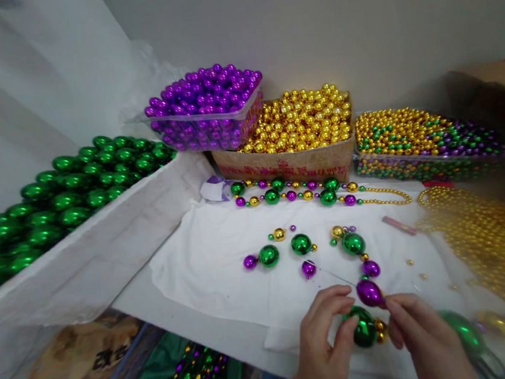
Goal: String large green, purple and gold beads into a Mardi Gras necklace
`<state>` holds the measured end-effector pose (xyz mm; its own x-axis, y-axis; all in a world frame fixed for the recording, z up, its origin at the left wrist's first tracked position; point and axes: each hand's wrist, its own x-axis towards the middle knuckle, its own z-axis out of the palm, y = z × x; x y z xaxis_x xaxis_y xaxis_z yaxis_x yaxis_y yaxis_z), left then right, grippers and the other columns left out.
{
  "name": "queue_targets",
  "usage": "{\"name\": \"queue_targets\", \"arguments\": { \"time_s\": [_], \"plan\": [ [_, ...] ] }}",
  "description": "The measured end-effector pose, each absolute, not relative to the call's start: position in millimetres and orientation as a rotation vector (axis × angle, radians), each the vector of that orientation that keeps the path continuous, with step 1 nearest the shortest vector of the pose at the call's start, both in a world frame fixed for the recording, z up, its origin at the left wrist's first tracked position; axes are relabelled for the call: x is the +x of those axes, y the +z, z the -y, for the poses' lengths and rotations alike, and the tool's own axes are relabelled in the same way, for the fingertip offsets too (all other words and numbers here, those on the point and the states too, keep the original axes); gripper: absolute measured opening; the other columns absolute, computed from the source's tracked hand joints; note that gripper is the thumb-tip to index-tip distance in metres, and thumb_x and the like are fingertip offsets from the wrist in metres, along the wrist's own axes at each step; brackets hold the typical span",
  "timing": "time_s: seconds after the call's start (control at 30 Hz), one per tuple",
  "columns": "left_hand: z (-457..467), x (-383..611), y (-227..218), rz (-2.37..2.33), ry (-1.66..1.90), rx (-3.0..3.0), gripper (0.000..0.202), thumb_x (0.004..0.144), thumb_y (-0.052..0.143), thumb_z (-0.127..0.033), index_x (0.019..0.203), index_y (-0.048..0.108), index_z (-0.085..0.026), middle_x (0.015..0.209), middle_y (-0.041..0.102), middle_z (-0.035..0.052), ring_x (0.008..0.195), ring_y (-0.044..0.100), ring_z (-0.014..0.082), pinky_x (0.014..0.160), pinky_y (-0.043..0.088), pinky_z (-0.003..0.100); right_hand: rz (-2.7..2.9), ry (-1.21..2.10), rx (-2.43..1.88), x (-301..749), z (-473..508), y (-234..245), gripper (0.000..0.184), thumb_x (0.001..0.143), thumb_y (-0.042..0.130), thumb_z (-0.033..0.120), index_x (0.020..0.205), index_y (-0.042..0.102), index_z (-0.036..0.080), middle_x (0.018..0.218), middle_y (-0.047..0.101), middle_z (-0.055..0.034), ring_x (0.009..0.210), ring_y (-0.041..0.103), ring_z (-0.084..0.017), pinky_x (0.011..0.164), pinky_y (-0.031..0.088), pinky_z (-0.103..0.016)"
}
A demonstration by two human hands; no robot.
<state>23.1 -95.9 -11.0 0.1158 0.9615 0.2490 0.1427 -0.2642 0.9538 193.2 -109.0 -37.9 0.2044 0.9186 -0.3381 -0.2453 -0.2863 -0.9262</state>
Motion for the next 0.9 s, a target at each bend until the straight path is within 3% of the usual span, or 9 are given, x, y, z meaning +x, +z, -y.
{"name": "queue_targets", "arguments": {
  "time_s": [0.17,0.33,0.43,0.5,0.57,0.63,0.73,0.8,0.9],
  "plan": [
    [87,33,-12,-1.099,1.209,1.021,0.024,0.086,0.061,-0.027,0.107,0.063,-0.016,0.086,0.062,0.0054,0.077,0.061,0.0155,0.067,0.052,0.026,0.525,1.645,-1.210,195,103,-38,0.030,0.075,0.071,0.048,0.076,0.064,0.018,0.053,0.045,0.0031,0.052,0.040,-0.009,0.051,0.035,-0.020],
    [79,24,-2,-1.141,1.272,1.181,0.014,0.085,0.062,-0.026,0.083,0.072,-0.016,0.079,0.062,0.0049,0.077,0.059,0.0149,0.072,0.048,0.026,0.805,1.629,-1.248,188,99,-33,0.031,0.077,0.068,0.049,0.073,0.065,0.018,0.055,0.050,0.0009,0.056,0.047,-0.012,0.054,0.039,-0.023],
    [80,13,4,-1.133,1.290,1.215,0.013,0.084,0.064,-0.025,0.077,0.070,-0.015,0.077,0.061,0.0045,0.076,0.058,0.0150,0.070,0.046,0.026,1.125,1.503,-1.348,196,106,-24,0.032,0.086,0.059,0.046,0.105,0.067,0.022,0.077,0.064,-0.0036,0.070,0.060,-0.017,0.066,0.049,-0.027],
    [83,7,9,-1.114,1.254,1.231,0.015,0.085,0.062,-0.025,0.075,0.068,-0.015,0.077,0.062,0.0047,0.074,0.059,0.0147,0.068,0.046,0.025,1.351,1.352,-1.375,199,113,-17,0.045,0.090,0.053,0.040,0.134,0.051,0.029,0.106,0.066,-0.0063,0.087,0.065,-0.018,0.078,0.052,-0.029],
    [86,5,14,-1.097,1.193,1.274,0.016,0.088,0.059,-0.025,0.077,0.067,-0.015,0.078,0.064,0.0052,0.073,0.059,0.0142,0.067,0.046,0.024,1.624,1.110,-1.353,198,117,-14,0.055,0.090,0.054,0.035,0.143,0.040,0.035,0.128,0.058,-0.0063,0.106,0.062,-0.020,0.089,0.050,-0.031],
    [89,5,18,-1.098,1.163,1.342,0.017,0.089,0.056,-0.024,0.080,0.068,-0.015,0.078,0.066,0.0056,0.072,0.060,0.0140,0.066,0.047,0.023,1.861,0.818,-1.305,193,117,-13,0.054,0.086,0.061,0.030,0.138,0.047,0.037,0.135,0.053,-0.0051,0.119,0.055,-0.022,0.096,0.047,-0.034],
    [91,7,20,-1.112,1.158,1.394,0.017,0.090,0.055,-0.023,0.081,0.068,-0.015,0.080,0.066,0.0062,0.072,0.060,0.0140,0.064,0.048,0.022,1.923,0.546,-1.302,183,114,-15,0.032,0.085,0.061,0.026,0.115,0.065,0.035,0.131,0.055,-0.0049,0.122,0.051,-0.024,0.096,0.047,-0.037],
    [93,8,18,-1.088,1.163,1.338,0.017,0.089,0.055,-0.023,0.082,0.068,-0.015,0.079,0.066,0.0060,0.068,0.060,0.0132,0.059,0.048,0.021,1.861,0.578,-1.340,179,112,-13,0.018,0.087,0.058,0.025,0.100,0.069,0.031,0.121,0.059,-0.0052,0.116,0.054,-0.023,0.093,0.047,-0.035],
    [96,8,16,-1.024,1.169,1.189,0.015,0.088,0.057,-0.024,0.082,0.067,-0.015,0.079,0.066,0.0054,0.064,0.059,0.0123,0.055,0.048,0.021,1.767,0.795,-1.363,178,112,-2,0.013,0.089,0.057,0.027,0.085,0.069,0.027,0.107,0.062,-0.0045,0.105,0.058,-0.019,0.089,0.047,-0.031]
  ]
}}
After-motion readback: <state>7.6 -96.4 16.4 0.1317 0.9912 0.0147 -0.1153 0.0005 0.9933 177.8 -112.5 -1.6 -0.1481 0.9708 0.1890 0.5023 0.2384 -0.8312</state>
